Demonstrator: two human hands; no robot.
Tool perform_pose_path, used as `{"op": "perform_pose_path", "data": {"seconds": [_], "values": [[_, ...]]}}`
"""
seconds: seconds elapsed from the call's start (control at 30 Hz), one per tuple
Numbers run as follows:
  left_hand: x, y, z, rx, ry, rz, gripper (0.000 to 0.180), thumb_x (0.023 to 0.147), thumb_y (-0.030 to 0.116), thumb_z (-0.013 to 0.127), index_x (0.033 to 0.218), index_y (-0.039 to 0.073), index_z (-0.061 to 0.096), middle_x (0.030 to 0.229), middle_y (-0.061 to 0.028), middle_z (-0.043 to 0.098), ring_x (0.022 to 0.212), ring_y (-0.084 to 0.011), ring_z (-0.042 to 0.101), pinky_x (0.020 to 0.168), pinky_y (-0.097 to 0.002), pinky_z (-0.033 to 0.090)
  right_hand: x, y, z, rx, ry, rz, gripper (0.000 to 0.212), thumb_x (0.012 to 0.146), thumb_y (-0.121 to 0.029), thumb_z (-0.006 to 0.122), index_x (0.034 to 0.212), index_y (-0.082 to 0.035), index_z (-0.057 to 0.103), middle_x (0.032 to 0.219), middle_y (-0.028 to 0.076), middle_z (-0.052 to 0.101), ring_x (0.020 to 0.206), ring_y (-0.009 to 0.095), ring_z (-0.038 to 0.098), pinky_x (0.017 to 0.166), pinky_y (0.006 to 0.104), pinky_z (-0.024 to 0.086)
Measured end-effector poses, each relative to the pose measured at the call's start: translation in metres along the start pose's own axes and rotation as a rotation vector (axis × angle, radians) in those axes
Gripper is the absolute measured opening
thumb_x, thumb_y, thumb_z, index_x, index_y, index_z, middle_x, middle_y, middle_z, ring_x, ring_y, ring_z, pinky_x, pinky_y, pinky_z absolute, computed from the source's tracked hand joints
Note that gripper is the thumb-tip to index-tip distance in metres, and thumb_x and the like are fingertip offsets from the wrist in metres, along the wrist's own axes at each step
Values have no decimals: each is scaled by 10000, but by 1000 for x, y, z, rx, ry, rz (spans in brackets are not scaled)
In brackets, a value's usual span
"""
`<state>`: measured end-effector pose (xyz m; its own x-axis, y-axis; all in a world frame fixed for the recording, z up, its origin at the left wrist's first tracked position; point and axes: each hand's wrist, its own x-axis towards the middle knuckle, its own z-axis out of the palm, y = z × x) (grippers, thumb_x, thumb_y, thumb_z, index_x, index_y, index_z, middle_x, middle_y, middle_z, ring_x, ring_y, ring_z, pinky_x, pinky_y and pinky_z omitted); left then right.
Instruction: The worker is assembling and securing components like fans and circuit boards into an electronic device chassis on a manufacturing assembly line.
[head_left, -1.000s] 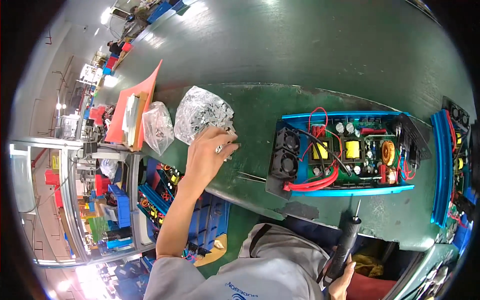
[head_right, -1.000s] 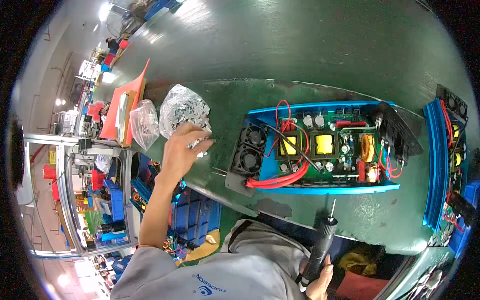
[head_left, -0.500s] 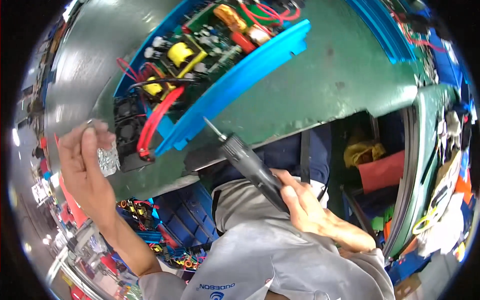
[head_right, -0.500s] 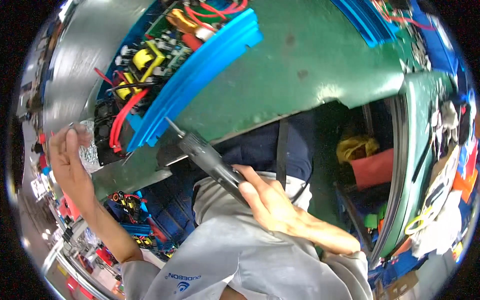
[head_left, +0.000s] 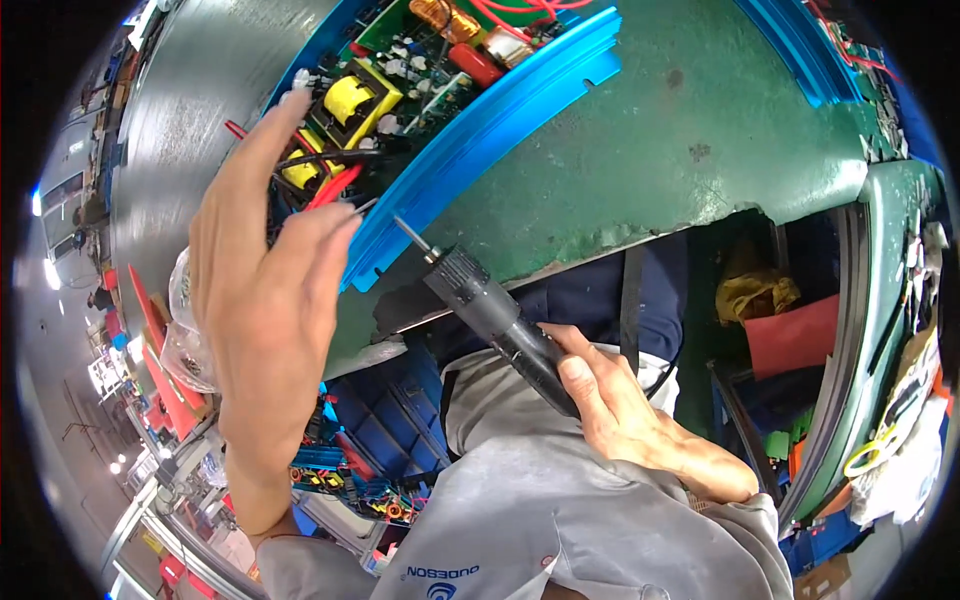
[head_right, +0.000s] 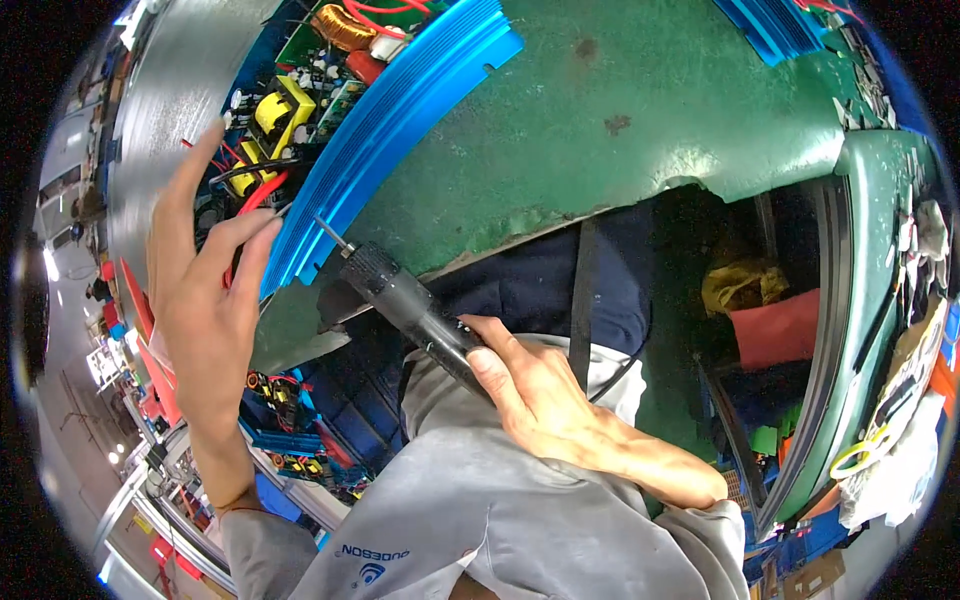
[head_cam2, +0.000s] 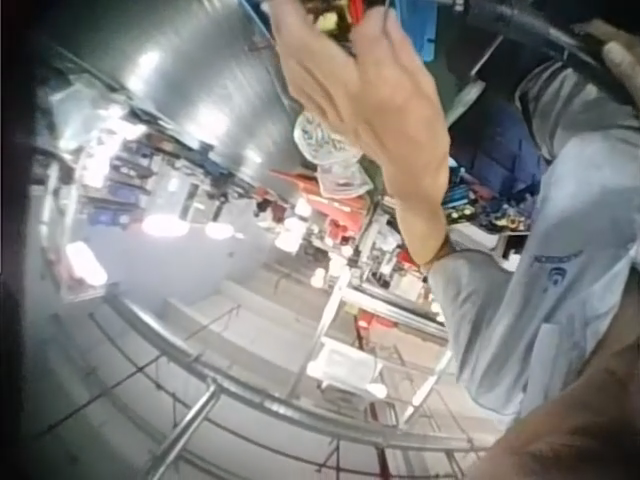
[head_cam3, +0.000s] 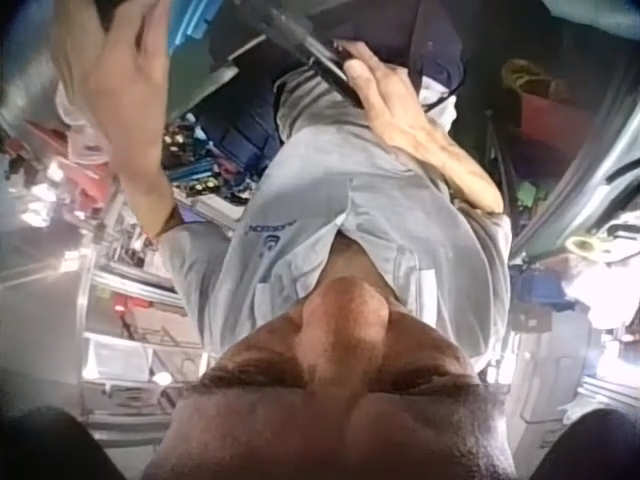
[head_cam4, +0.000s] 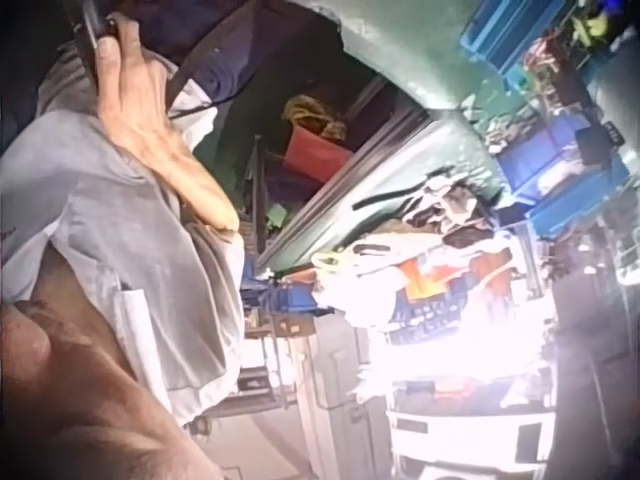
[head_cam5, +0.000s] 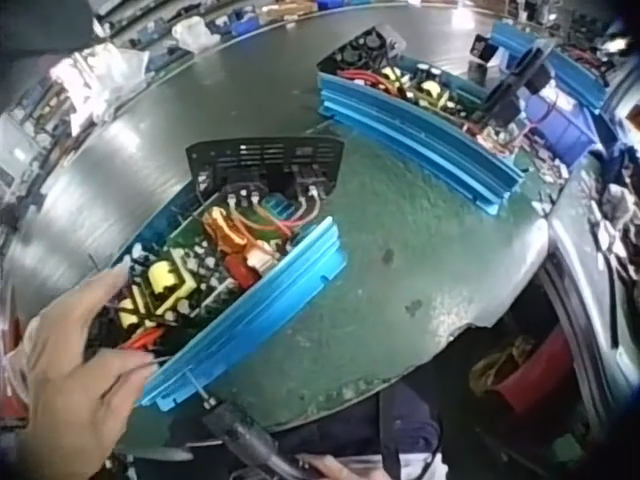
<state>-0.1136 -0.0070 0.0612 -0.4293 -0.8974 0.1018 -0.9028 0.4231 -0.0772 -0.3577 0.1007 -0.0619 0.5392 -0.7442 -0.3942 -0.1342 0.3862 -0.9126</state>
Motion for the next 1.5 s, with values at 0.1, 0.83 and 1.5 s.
{"op": "perform_pose_path", "data": {"seconds": [0.1, 0.83, 1.5], "values": [[11, -3, 6, 49, -40, -10, 108, 800, 6, 748, 874, 2, 669, 1455, -146, 564, 1298, -339, 559, 1056, -416, 451, -1, 6, 0, 84, -34, 29, 463, 1100, -362, 374, 1388, -15, 483, 629, 137, 531, 555, 272, 567, 583, 399, 453], [9, -31, -2, -373, -310, -58, 172, 807, 20, 671, 964, -48, 686, 1606, -214, 334, 1474, -355, 356, 1199, -505, 302, -6, 3, 13, 750, -275, 513, 1064, 903, -858, 281, 1430, 47, 465, 767, 108, 641, 642, 164, 572, 602, 287, 431], [-19, -18, 14, -414, -220, -148, 307, 780, 89, 739, 1054, -27, 660, 1576, -159, 420, 1486, -282, 366, 1221, -516, 264, -24, 5, 25, 460, 57, 507, 718, 1026, -647, 337, 1277, -43, 634, 876, 24, 657, 736, 142, 598, 647, 286, 463]]}}
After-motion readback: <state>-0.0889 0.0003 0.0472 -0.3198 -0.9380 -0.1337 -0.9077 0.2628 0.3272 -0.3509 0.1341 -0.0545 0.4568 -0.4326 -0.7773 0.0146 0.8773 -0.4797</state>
